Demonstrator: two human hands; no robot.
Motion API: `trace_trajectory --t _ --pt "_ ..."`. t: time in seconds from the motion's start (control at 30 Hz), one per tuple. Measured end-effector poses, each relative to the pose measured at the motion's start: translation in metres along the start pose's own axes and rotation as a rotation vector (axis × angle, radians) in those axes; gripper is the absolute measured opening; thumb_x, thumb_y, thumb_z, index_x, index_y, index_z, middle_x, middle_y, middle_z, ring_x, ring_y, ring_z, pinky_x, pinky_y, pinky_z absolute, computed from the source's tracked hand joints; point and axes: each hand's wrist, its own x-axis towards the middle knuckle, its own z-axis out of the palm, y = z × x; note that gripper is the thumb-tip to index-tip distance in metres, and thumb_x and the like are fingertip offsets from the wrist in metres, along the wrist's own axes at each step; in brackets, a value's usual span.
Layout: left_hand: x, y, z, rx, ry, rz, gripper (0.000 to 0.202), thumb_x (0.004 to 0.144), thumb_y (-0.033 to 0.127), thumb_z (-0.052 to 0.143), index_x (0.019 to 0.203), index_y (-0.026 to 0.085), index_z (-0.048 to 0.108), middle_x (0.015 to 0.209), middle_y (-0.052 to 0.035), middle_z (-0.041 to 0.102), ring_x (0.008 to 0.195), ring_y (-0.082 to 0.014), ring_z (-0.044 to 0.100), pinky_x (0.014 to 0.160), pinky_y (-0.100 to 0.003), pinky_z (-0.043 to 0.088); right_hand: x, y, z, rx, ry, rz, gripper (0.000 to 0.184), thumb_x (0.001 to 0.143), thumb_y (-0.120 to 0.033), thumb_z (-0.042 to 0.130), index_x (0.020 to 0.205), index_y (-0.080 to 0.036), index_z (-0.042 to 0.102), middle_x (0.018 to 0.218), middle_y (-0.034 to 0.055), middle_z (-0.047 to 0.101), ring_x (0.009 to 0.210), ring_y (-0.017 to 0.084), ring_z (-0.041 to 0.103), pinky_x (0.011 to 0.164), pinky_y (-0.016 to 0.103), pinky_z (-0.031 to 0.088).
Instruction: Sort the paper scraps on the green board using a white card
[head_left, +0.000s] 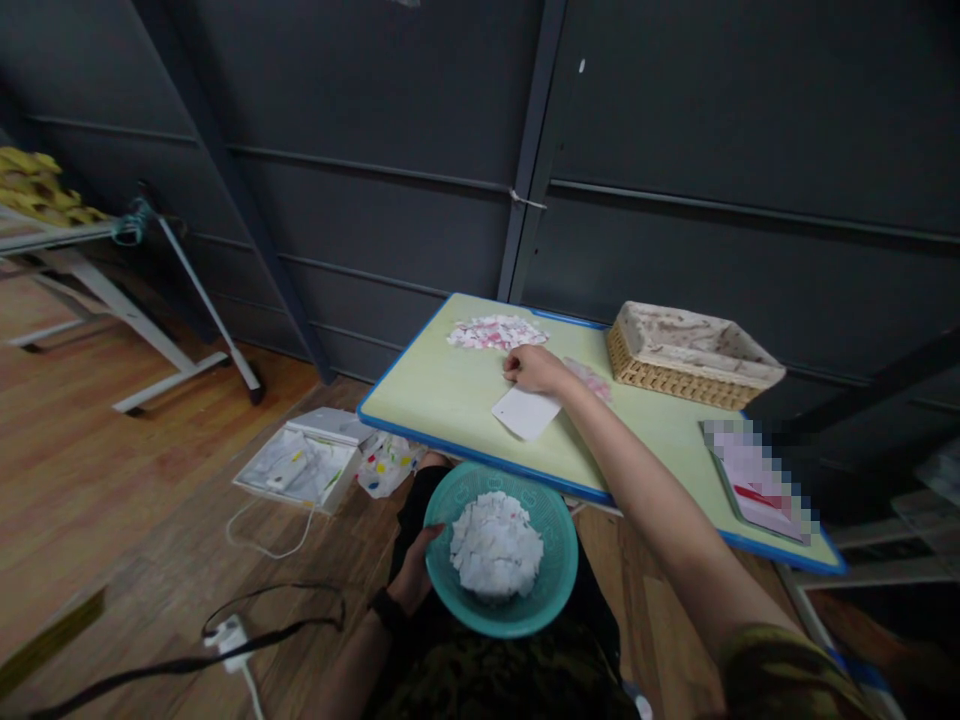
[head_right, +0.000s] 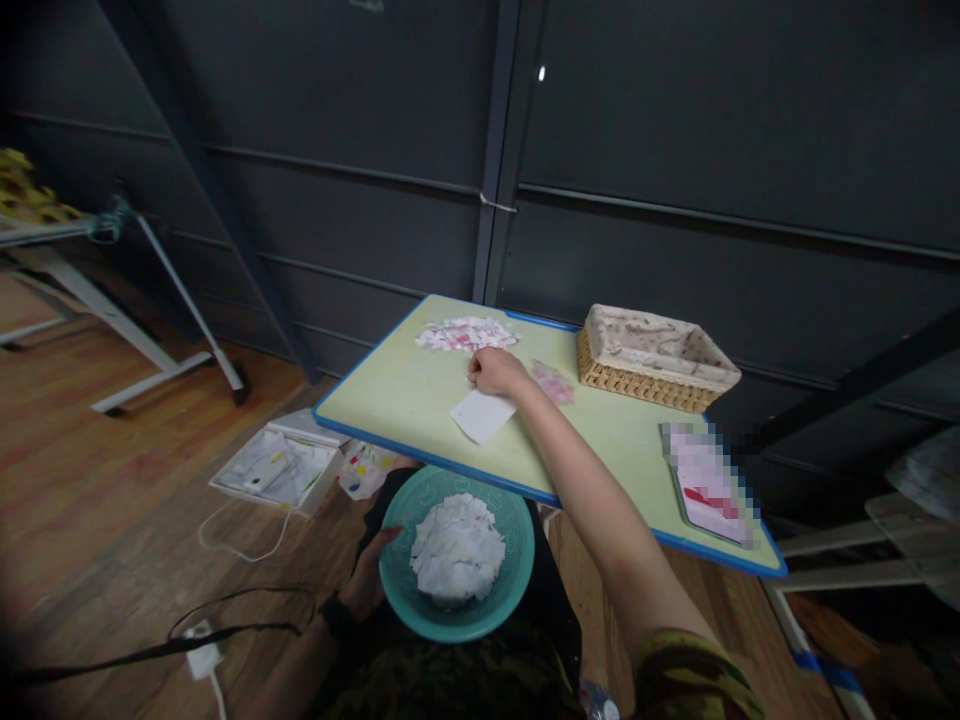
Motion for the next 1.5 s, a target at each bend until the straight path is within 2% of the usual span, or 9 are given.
trace_trajectory --t 0.17,0.37,0.57,0.83,1.0,1.2,1.3,1.5 --pt "0.001 -0.001 0.0 -0.034 -0.01 -0.011 0.039 0.074 0.019 0.062 0.11 0.006 0.062 0.1 -0.0151 0.075 0.101 -0.0315 0.065 0.095 -0.044 0.045 0.0 0.0 0.0 0.031 0.02 -0.015 0.011 0.072 -0.018 0.061 0.082 -0.017 0.066 0.086 0.0052 0.069 0.077 0.015 0.058 0.065 0.021 0.038" --pt "0.0 -0.001 0.001 0.002 0.034 -0.002 0.027 0.076 0.021 0.059 0.1 0.008 0.065 0.093 -0.0118 0.077 0.104 -0.0316 0.064 0.096 -0.042 0.045 0.004 0.008 0.004 0.185 0.015 -0.073 0.021 0.07 -0.013 0.061 0.09 -0.014 0.067 0.079 0.0021 0.067 0.071 0.011 0.056 0.064 0.018 0.038" --pt "0.002 -0.001 -0.001 0.026 -0.007 0.004 0.029 0.078 0.022 0.058 0.102 0.009 0.065 0.09 -0.0117 0.077 0.106 -0.0327 0.063 0.098 -0.045 0.043 0.001 0.012 0.0 0.253 0.022 -0.043 0.011 0.072 -0.019 0.059 0.076 -0.013 0.067 0.073 0.0023 0.066 0.068 0.011 0.055 0.061 0.019 0.038" --pt "0.003 -0.002 -0.006 0.023 -0.045 0.005 0.031 0.079 0.025 0.058 0.104 0.006 0.063 0.097 -0.0139 0.076 0.109 -0.0309 0.062 0.101 -0.042 0.041 -0.001 0.014 -0.01 0.06 0.143 0.081 0.019 0.071 -0.018 0.05 0.078 -0.013 0.068 0.082 0.0073 0.069 0.073 0.015 0.056 0.063 0.022 0.038" --pt "0.002 -0.001 -0.003 0.028 -0.041 0.0 0.03 0.078 0.025 0.059 0.101 0.007 0.065 0.096 -0.0125 0.076 0.109 -0.0316 0.061 0.1 -0.041 0.042 0.001 0.023 -0.009 0.014 0.138 0.104 0.027 0.077 -0.021 0.046 0.083 -0.012 0.07 0.087 0.0096 0.07 0.073 0.017 0.057 0.064 0.023 0.038" --pt "0.0 0.0 0.001 0.058 0.018 0.027 0.025 0.075 0.022 0.062 0.095 0.008 0.066 0.094 -0.013 0.076 0.096 -0.029 0.068 0.097 -0.041 0.045 -0.001 0.029 -0.008 -0.032 0.201 0.021 0.031 0.08 -0.022 0.044 0.082 -0.011 0.072 0.084 0.0101 0.071 0.07 0.015 0.056 0.062 0.022 0.034" --pt "0.0 0.0 0.001 0.057 0.018 0.033 0.025 0.077 0.021 0.06 0.097 0.007 0.065 0.096 -0.0138 0.076 0.095 -0.0282 0.068 0.096 -0.04 0.045 -0.003 0.028 -0.008 -0.06 0.221 -0.017 0.029 0.078 -0.02 0.046 0.078 -0.011 0.073 0.079 0.0097 0.071 0.067 0.014 0.056 0.061 0.023 0.033" --pt "-0.003 0.002 0.003 0.042 -0.007 -0.018 0.037 0.078 0.023 0.058 0.11 0.005 0.061 0.099 -0.015 0.075 0.101 -0.0294 0.066 0.097 -0.042 0.044 -0.003 0.025 -0.006 -0.093 0.255 0.048 0.025 0.076 -0.022 0.05 0.08 -0.013 0.074 0.081 0.0109 0.071 0.07 0.017 0.058 0.063 0.024 0.034"
